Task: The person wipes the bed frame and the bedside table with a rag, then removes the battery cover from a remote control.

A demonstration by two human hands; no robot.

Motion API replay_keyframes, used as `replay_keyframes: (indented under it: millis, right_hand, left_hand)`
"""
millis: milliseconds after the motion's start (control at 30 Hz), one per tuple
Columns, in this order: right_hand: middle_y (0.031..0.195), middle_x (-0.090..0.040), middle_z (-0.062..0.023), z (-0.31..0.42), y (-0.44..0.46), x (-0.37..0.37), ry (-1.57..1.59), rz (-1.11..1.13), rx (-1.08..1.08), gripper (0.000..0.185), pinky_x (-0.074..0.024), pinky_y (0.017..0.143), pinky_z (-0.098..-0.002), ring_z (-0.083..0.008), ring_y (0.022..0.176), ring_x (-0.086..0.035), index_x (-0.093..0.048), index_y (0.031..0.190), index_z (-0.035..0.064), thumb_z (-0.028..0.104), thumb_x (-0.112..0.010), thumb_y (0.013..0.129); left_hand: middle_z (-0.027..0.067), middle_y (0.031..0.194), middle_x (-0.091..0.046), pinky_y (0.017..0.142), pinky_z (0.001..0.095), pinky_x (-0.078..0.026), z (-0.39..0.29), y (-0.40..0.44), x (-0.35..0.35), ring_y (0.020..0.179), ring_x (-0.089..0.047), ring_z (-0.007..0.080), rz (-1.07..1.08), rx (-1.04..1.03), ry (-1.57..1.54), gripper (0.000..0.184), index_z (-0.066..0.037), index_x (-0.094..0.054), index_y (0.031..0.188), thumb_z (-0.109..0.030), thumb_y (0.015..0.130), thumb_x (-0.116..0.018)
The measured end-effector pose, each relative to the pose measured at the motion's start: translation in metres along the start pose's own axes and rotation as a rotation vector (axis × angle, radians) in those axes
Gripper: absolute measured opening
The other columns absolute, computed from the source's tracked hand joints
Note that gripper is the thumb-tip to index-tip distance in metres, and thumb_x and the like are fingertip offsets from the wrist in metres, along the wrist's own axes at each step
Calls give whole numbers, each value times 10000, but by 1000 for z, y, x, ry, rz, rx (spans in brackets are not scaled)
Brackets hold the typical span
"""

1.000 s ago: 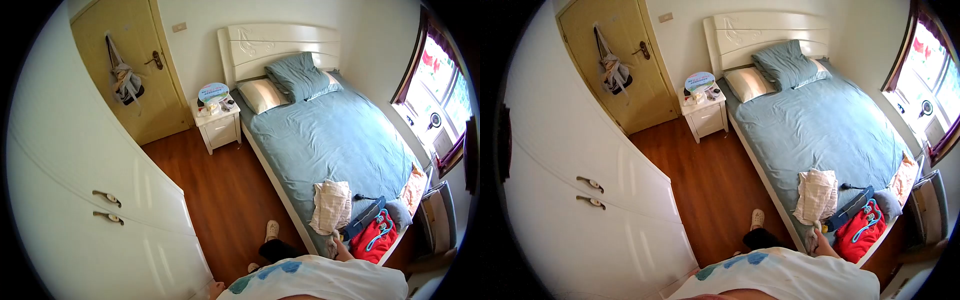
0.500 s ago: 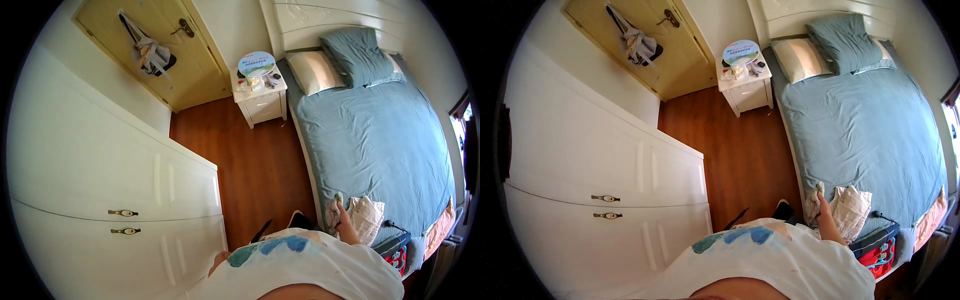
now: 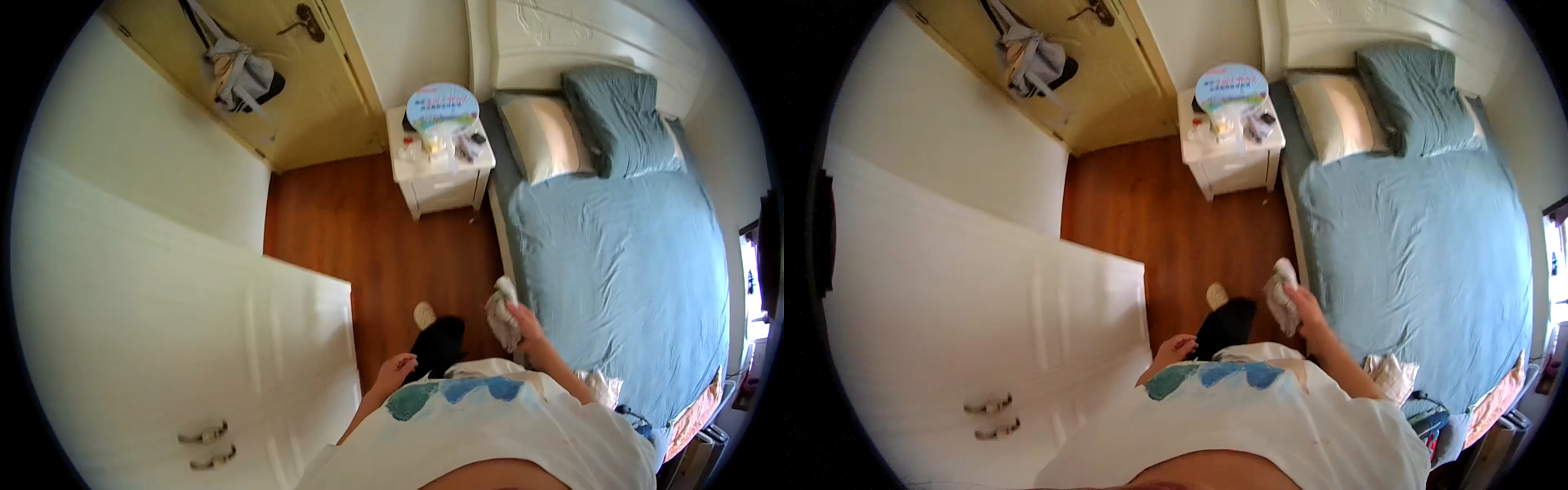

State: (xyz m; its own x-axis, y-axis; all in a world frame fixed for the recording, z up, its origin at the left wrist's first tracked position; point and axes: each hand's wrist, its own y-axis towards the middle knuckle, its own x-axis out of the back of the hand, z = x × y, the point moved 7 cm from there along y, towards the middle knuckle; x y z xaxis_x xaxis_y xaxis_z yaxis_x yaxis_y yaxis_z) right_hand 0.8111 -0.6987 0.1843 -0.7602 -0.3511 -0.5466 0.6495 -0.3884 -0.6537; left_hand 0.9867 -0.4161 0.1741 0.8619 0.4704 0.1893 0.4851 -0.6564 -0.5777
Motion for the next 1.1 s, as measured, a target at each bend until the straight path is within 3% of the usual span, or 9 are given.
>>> replay_keyframes:
  millis: [267,500,567,700,833,900,967,1067,1100]
  right_hand:
    - [1047,-651,-99,42,77,-63,3,-75,-17,308,-536,802,-349,-213,926,-643,-579,1133,30,264,-572,933]
    - [1045,-636,-76,83,139,-87,-89,-106,-79,337,-510,775,-322,-187,922,-619,-568,1156,26,293,-535,953]
    - [1061,-627,-69,95,169,-100,-120,-73,-59,348,-501,786,-312,-170,938,-609,-555,1197,26,265,-557,944]
    - [1085,-620,-61,118,239,-127,-359,28,-100,399,-483,822,-296,-148,954,-597,-540,1234,8,226,-621,910]
    - [1112,-630,-148,158,339,-179,-991,295,179,498,-475,865,-318,-226,991,-612,-538,1251,5,270,-674,852]
    - [1111,-610,-190,169,394,-214,-1061,401,356,522,-472,877,-365,-299,1015,-601,-543,1253,31,277,-693,817]
    - [1116,-571,-185,174,445,-250,-1382,407,495,539,-466,892,-417,-358,1008,-578,-532,1279,100,271,-699,796]
    - [1178,-509,-202,151,511,-273,-1660,507,551,517,-444,927,-430,-373,1122,-489,-514,1298,140,208,-681,813]
    - [1178,-509,-202,142,529,-275,-1667,525,547,517,-444,927,-430,-373,1122,-489,-514,1298,140,208,-681,813]
  left_hand:
    - [117,956,-664,773,299,-499,-64,170,33,864,-641,203,89,-218,-64,229,-46,-612,1085,-201,918,-590]
    - [102,951,-640,789,296,-478,-79,203,23,892,-607,197,133,-31,141,229,-42,-595,1111,-184,933,-565]
    - [98,968,-624,808,282,-462,-40,226,0,901,-590,193,212,-115,-207,204,-21,-581,1114,-127,956,-508]
    - [77,975,-611,810,277,-451,-115,243,-5,896,-577,175,176,-171,-356,192,0,-574,1100,-76,967,-457]
    - [87,925,-622,796,257,-467,-55,282,-35,869,-587,163,-14,-226,-844,240,-3,-559,1129,-167,991,-450]
    - [70,868,-606,719,256,-469,-106,273,-35,800,-576,147,-354,53,-87,241,-14,-566,1104,-208,972,-513]
    - [55,808,-570,654,272,-465,-115,274,-50,730,-548,156,-486,35,37,216,-22,-564,1070,-201,949,-559]
    - [96,1053,-579,785,275,-461,-33,294,-117,898,-564,175,-759,-232,-23,269,-79,-544,1183,-188,937,-566]
    - [115,976,-629,819,315,-465,-54,302,-106,896,-591,256,-684,-109,188,114,-63,-629,992,-74,883,-599]
